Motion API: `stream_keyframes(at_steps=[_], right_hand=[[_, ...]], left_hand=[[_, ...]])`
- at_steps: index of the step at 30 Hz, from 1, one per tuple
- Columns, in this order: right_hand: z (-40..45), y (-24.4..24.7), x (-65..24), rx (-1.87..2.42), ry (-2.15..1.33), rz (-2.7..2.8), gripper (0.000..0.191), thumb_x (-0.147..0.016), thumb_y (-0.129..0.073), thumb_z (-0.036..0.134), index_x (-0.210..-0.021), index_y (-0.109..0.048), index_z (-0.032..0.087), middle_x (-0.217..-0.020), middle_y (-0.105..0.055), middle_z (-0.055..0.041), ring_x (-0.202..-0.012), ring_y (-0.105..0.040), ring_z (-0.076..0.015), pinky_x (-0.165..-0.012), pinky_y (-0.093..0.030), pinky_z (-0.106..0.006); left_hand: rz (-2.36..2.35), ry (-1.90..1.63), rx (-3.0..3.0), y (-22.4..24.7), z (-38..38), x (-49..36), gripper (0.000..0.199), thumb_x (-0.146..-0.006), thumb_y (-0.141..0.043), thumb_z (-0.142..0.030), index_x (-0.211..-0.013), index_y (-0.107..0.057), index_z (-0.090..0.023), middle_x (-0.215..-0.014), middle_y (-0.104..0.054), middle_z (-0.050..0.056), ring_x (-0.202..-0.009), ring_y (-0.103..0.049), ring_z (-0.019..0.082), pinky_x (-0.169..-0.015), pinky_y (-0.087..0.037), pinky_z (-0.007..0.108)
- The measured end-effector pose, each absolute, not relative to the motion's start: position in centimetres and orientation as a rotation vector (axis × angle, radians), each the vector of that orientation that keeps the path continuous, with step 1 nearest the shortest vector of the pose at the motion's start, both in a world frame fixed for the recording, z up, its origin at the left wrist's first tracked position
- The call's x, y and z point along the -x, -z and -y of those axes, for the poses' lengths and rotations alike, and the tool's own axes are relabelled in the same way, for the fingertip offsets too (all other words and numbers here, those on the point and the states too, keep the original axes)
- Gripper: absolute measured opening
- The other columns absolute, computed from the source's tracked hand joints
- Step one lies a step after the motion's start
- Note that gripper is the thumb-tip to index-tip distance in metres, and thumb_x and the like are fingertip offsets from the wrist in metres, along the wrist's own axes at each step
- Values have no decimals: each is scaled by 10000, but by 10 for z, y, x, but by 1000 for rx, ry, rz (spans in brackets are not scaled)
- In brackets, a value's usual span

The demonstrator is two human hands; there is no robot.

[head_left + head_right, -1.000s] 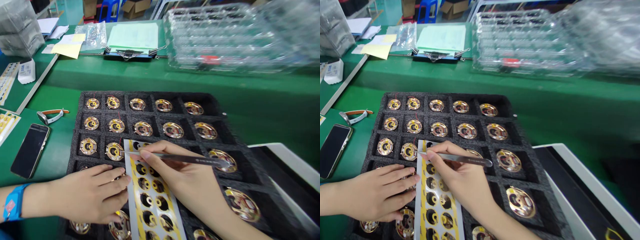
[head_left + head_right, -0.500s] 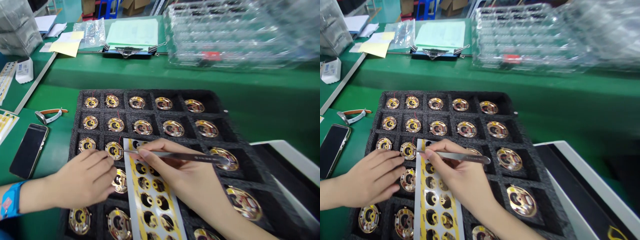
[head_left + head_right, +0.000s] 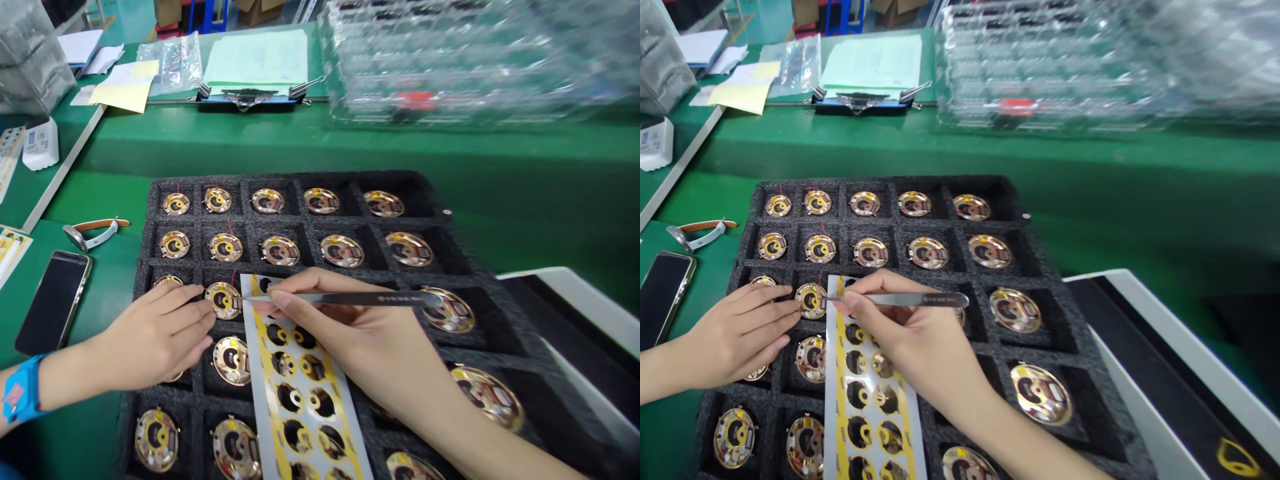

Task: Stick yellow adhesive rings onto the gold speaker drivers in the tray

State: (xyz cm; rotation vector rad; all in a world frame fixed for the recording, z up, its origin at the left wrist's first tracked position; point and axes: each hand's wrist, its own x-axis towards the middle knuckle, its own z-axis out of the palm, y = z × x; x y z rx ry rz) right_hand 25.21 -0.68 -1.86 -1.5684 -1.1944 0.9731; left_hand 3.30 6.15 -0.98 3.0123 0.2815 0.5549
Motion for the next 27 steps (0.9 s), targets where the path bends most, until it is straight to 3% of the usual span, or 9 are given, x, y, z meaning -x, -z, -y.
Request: stream_keyframes(at_steps=[17, 27], right_hand=[[7, 22, -255, 1534, -1011, 1210, 223, -800, -670, 439, -695, -682, 242, -608, -665, -10, -525, -626, -150, -433, -454, -245], [7, 24, -251, 1535, -988, 1217, 239, -813, -653, 442, -684, -667, 241, -653, -696, -23, -541, -620, -144, -461, -469, -241]], left_hand=[[-298, -402, -3016, 10, -63, -34, 346, -1001, -372, -240, -1109, -646, -60, -1125, -712, 97, -1054, -618, 252, -851, -510, 391], [-243, -422, -2982, 12, -64, -35, 335, -994, -377, -204, -1106, -642, -33, -1139, -704, 112, -1121, -630, 237, -983, -514, 370]])
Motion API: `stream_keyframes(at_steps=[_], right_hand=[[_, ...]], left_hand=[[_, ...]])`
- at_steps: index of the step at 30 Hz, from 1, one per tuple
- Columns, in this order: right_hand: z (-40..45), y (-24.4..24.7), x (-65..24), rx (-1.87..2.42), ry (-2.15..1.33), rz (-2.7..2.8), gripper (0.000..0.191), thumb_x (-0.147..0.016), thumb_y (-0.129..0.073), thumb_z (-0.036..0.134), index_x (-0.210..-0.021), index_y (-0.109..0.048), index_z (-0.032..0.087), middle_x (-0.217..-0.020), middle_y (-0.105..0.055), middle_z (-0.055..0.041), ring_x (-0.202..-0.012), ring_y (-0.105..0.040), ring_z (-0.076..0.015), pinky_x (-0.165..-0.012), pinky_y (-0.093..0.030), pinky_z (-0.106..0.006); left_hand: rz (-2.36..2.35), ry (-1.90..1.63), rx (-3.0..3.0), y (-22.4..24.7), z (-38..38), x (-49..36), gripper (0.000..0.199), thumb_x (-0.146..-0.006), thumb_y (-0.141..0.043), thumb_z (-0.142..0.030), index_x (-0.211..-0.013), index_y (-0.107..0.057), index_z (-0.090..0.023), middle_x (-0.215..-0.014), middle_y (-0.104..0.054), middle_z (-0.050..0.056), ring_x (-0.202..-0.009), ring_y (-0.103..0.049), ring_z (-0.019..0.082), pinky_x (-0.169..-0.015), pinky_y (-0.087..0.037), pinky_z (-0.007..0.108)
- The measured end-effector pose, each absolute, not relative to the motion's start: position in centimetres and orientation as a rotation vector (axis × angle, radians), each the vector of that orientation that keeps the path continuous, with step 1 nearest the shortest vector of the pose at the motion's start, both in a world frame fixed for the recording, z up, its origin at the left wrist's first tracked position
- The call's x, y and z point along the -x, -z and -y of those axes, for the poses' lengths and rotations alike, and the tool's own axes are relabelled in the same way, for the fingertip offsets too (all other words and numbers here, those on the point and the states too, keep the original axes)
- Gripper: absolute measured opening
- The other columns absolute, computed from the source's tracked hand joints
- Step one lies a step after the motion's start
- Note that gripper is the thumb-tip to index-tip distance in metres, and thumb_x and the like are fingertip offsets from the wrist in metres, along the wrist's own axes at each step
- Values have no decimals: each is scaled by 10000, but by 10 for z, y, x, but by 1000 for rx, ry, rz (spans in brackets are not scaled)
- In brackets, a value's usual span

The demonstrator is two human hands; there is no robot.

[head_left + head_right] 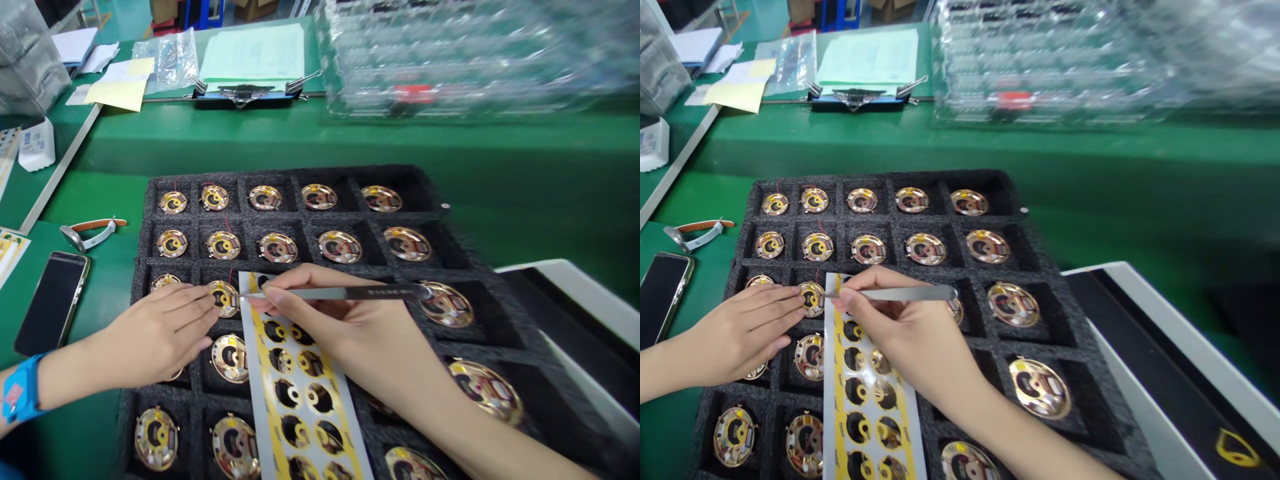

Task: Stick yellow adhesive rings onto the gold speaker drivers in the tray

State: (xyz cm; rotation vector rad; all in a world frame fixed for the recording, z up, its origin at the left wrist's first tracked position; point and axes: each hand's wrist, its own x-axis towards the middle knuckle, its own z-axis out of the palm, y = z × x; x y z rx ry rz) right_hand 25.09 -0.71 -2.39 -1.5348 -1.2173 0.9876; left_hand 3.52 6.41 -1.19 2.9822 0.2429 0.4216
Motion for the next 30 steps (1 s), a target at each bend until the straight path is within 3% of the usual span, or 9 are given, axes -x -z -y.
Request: stream_keyframes(at_steps=[9, 17, 24, 30], right_hand=[[8, 22, -250, 1577, -971, 1266, 180, -813, -635, 350, -680, -651, 231, -643, -666, -10, -524, -569, -130, -454, -438, -235], [6, 18, -247, 1579, -910, 1341, 185, -822, -611, 317, -670, -633, 213, -576, -618, 7, -480, -504, -116, -424, -383, -232], [10, 13, -249, 1550, -700, 1504, 137, -837, -584, 253, -711, -636, 240, -636, -683, 2, -537, -600, -144, -473, -454, -265], [13, 9, -257, 1539, -561, 1290, 111, -824, -626, 285, -717, -647, 270, -669, -694, 15, -591, -642, -161, -556, -503, -296]], left_hand=[[-245, -413, -2965, 14, -64, -35, 353, -1001, -367, -228, -1124, -637, -36, -1140, -701, 118, -1124, -629, 238, -985, -514, 379], [-219, -212, -2973, 14, -67, -32, 407, -1018, -325, -291, -1301, -527, -81, -1303, -612, 122, -1219, -541, 269, -966, -456, 441], [-221, -16, -2924, 11, -70, -32, 498, -1018, -302, -452, -1346, -475, -120, -1414, -523, 98, -1254, -471, 284, -952, -381, 437], [-253, -11, -2985, 10, -69, -33, 476, -998, -333, -481, -1284, -504, -141, -1430, -475, 161, -1246, -489, 310, -925, -442, 455]])
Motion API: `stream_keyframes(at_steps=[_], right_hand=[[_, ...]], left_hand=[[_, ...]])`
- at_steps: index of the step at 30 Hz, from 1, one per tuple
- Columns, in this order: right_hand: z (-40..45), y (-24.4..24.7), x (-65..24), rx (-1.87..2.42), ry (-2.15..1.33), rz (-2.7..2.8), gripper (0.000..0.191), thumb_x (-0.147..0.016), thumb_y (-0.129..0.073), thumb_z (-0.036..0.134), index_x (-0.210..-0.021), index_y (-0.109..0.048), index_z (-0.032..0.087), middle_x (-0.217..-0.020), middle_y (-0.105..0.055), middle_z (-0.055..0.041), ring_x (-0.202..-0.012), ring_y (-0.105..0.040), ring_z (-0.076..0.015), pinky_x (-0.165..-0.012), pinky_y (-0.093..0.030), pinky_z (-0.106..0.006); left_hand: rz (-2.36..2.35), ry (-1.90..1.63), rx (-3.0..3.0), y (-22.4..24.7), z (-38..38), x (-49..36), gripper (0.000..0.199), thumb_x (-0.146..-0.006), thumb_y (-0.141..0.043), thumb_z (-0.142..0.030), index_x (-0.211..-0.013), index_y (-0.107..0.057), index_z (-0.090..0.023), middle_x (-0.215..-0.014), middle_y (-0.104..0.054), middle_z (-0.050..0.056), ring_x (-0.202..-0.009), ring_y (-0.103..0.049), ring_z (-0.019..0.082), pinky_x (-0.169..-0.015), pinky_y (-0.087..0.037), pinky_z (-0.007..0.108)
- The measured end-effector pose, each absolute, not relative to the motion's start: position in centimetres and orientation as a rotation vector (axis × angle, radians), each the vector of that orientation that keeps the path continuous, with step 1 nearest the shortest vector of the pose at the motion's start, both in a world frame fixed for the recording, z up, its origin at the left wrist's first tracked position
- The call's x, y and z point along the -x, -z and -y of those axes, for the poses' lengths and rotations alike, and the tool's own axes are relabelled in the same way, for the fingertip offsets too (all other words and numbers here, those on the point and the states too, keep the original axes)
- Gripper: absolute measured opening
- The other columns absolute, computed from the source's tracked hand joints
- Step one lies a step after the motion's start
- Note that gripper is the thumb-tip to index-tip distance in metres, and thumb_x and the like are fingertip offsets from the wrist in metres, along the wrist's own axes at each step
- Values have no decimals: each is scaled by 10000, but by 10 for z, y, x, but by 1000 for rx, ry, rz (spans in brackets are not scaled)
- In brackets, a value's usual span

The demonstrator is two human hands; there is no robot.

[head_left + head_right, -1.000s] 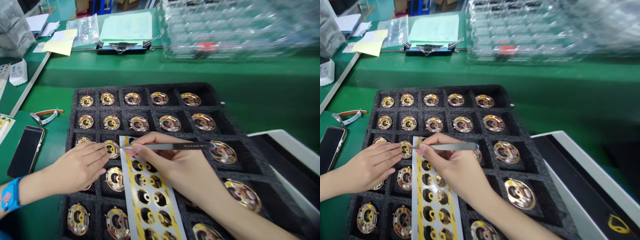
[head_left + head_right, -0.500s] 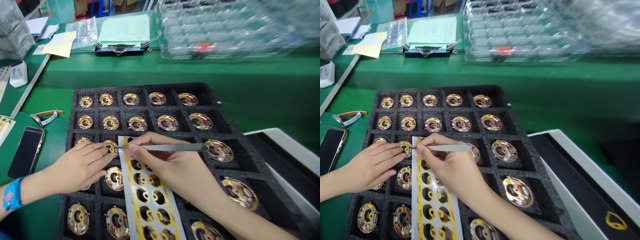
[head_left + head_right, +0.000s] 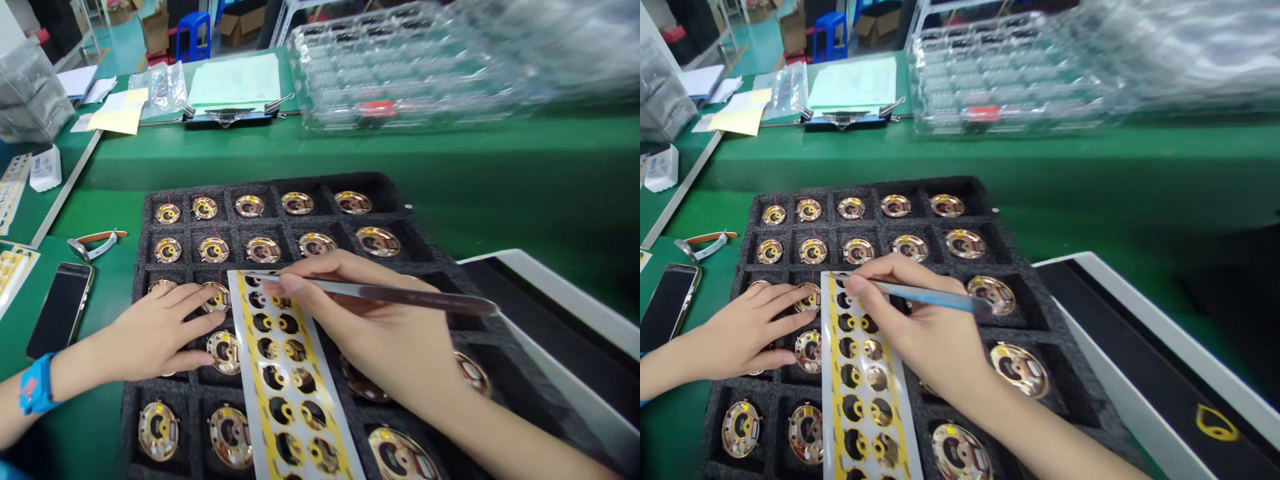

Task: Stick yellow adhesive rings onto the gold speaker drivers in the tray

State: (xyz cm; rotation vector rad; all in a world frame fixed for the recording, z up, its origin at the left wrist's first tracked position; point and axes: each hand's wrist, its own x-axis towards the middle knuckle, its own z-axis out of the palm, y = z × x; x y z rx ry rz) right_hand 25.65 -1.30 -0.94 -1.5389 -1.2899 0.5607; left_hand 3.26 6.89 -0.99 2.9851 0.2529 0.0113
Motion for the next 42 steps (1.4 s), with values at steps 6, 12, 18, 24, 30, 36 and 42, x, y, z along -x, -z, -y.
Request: stream_keyframes(at_steps=[6, 12, 18, 24, 30, 36, 42], right_hand=[[11, 18, -260, 1511, -596, 1264, 132, -824, -635, 304, -698, -641, 267, -669, -691, 11, -605, -646, -172, -560, -495, -311], [8, 17, -262, 1457, -632, 1245, 132, -824, -636, 297, -696, -628, 268, -677, -685, 8, -640, -648, -179, -599, -498, -320], [8, 16, -262, 1459, -676, 1250, 141, -831, -612, 309, -701, -622, 255, -693, -685, 2, -670, -654, -181, -619, -493, -325], [9, 15, -260, 1442, -709, 1229, 137, -821, -618, 313, -698, -621, 252, -693, -679, 3, -666, -653, -179, -633, -498, -334], [8, 18, -260, 1452, -685, 1213, 143, -810, -634, 304, -678, -623, 252, -666, -680, 4, -657, -657, -182, -630, -505, -336], [7, 11, -263, 1423, -734, 1132, 99, -807, -651, 317, -721, -623, 277, -701, -707, 2, -668, -693, -192, -632, -555, -343], [39, -7, -251, 1446, -608, 1507, 72, -829, -617, 255, -765, -645, 271, -698, -721, 13, -602, -690, -171, -509, -541, -279]], left_hand=[[-236, -50, -3028, 12, -68, -32, 487, -973, -412, -468, -1291, -485, -107, -1236, -578, 194, -1218, -524, 341, -922, -500, 486], [-198, -22, -3031, 9, -73, -31, 526, -970, -381, -518, -1297, -495, -122, -1231, -580, 184, -1202, -544, 324, -908, -530, 465], [-194, -23, -3051, 8, -75, -30, 550, -969, -356, -546, -1300, -510, -134, -1279, -568, 172, -1203, -542, 302, -941, -520, 440], [-167, -55, -3049, 8, -76, -31, 554, -980, -327, -535, -1288, -524, -120, -1261, -586, 169, -1189, -540, 296, -941, -510, 436], [-122, -37, -3004, 7, -80, -33, 540, -987, -337, -513, -1281, -535, -106, -1215, -622, 147, -1156, -544, 287, -950, -487, 445], [-128, -90, -3006, 3, -78, -27, 500, -997, -334, -474, -1315, -518, -133, -1291, -579, 161, -1244, -510, 262, -1050, -418, 459], [206, -105, -3008, -6, -5, -17, 539, -925, -455, -538, -1361, -489, -223, -1438, -478, 93, -1407, -331, 276, -1178, -248, 459]])
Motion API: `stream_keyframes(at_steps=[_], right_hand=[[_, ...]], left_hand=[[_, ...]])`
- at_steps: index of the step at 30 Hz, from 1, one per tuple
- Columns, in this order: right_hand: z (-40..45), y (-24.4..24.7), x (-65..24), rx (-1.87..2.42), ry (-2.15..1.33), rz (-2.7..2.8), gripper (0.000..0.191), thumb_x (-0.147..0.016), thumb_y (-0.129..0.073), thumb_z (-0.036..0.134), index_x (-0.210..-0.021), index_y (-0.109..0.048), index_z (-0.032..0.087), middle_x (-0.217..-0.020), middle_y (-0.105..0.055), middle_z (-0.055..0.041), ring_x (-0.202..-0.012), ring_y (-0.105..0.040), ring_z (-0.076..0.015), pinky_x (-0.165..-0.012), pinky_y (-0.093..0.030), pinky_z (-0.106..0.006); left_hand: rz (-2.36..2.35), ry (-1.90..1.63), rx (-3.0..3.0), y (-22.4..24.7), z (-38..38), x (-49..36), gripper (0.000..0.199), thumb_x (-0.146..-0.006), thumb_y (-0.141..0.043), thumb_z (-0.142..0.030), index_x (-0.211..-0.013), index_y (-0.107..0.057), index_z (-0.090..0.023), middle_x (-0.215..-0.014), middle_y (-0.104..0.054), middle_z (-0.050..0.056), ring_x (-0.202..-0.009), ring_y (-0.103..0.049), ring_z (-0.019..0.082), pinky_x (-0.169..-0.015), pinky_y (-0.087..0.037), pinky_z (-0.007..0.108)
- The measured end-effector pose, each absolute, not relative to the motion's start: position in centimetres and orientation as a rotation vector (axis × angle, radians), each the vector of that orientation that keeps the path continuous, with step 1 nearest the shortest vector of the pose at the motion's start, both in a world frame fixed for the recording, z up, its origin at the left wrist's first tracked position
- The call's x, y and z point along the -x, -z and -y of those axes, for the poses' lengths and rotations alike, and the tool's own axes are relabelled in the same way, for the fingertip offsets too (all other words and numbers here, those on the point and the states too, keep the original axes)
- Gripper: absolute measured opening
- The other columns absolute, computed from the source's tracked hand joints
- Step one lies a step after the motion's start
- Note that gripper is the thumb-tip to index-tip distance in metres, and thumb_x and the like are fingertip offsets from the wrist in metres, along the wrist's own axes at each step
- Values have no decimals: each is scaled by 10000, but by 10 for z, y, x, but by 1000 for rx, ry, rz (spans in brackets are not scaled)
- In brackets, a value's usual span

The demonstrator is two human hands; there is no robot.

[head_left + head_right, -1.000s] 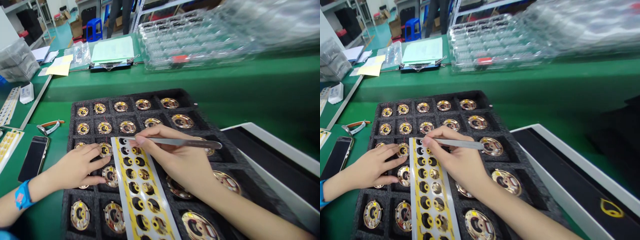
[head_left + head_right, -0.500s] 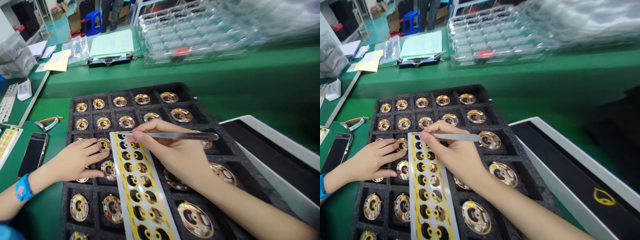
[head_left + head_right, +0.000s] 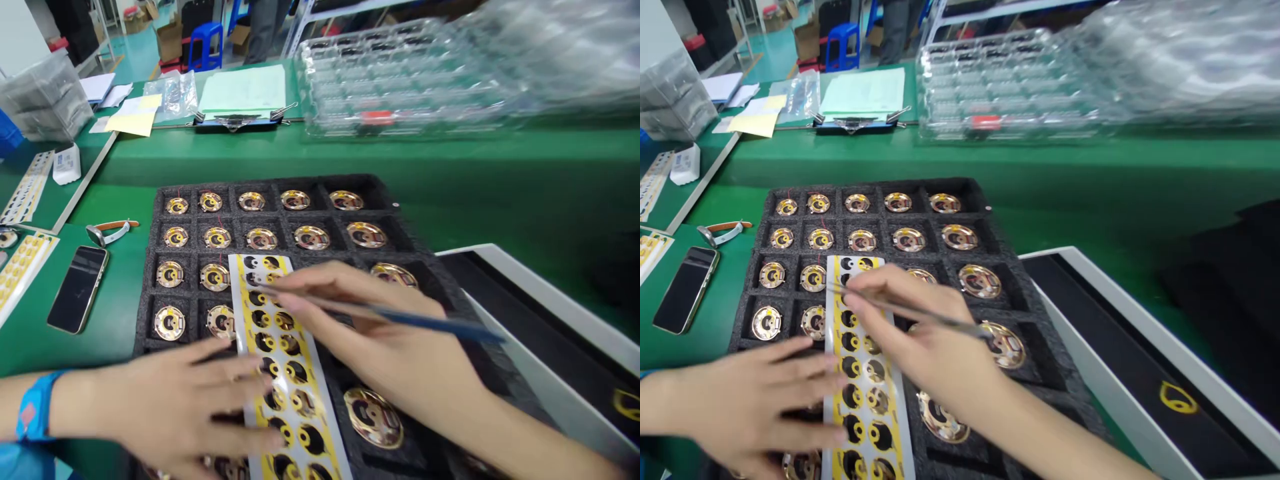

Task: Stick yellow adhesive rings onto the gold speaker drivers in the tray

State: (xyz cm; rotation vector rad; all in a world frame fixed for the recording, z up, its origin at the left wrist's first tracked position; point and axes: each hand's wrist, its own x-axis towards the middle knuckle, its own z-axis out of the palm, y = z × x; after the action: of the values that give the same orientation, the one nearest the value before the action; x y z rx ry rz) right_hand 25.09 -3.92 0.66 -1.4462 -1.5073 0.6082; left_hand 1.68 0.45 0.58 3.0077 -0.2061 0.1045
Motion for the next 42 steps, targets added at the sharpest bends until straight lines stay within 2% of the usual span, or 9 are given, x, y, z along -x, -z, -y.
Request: stream_keyframes(at_steps=[4, 7, 10, 14, 17, 22, 29, 37, 42], right_hand=[[65, 2, -239, 1355, -587, 1702, 109, -861, -585, 186, -877, -647, 274, -797, -756, -1, -683, -728, -185, -577, -596, -279], [77, 14, -234, 1238, -521, 1819, 266, -851, -585, 98, -1042, -620, 280, -898, -755, -12, -796, -737, -198, -693, -617, -298], [80, 22, -233, 1159, -494, 1931, 349, -851, -559, 44, -1124, -575, 260, -950, -746, -33, -864, -730, -195, -756, -615, -301], [75, 28, -232, 1094, -452, 1961, 284, -858, -545, 5, -1074, -573, 188, -924, -736, -71, -865, -724, -169, -801, -602, -272], [72, 31, -230, 1074, -458, 1966, 215, -867, -556, 14, -1022, -586, 160, -883, -727, -73, -866, -716, -154, -805, -592, -244], [72, 36, -230, 1067, -435, 1975, 194, -889, -539, 29, -1033, -596, 145, -889, -723, -69, -905, -700, -144, -828, -583, -227], [75, 37, -233, 1050, -386, 2076, 225, -880, -526, 8, -1068, -591, 114, -987, -739, -121, -972, -697, -176, -841, -604, -282], [80, 27, -233, 1184, -248, 1962, 263, -854, -567, -2, -1059, -593, 160, -922, -759, -105, -869, -732, -172, -798, -620, -262], [77, 26, -235, 1352, -230, 1749, 233, -866, -580, 42, -999, -618, 230, -852, -755, -40, -737, -731, -162, -702, -626, -265]], left_hand=[[254, -38, -3004, 7, 23, -25, 579, -912, -436, -568, -1385, -477, -238, -1514, -392, 23, -1432, -284, 244, -1199, -225, 412], [298, -120, -2979, 16, 23, -36, 594, -921, -387, -586, -1361, -509, -207, -1460, -470, 23, -1345, -413, 230, -1183, -270, 395], [379, -261, -2961, 14, 18, -40, 476, -921, -435, -491, -1246, -611, -191, -1341, -588, 39, -1214, -529, 215, -1124, -356, 357], [221, -634, -2941, 5, -1, -31, 361, -965, -424, -339, -855, -711, -151, -956, -721, 82, -921, -631, 209, -863, -499, 321], [-92, -663, -2925, 5, -24, -21, 317, -958, -429, -189, -785, -684, -114, -809, -702, 76, -776, -607, 197, -692, -496, 314], [-175, -612, -2898, 14, -43, -15, 239, -955, -442, -160, -929, -666, -81, -942, -714, 70, -859, -589, 205, -737, -494, 333], [-82, -502, -2944, 14, -40, -18, 251, -970, -433, -204, -960, -656, -91, -1024, -714, 59, -935, -596, 220, -787, -447, 348], [-39, -328, -3009, 13, -43, -18, 336, -1012, -358, -313, -1081, -634, -134, -1096, -701, 43, -1022, -585, 220, -830, -410, 353], [0, -315, -3004, 11, -36, -16, 383, -1016, -349, -331, -1083, -643, -95, -1054, -698, 75, -1005, -599, 219, -864, -420, 343]])
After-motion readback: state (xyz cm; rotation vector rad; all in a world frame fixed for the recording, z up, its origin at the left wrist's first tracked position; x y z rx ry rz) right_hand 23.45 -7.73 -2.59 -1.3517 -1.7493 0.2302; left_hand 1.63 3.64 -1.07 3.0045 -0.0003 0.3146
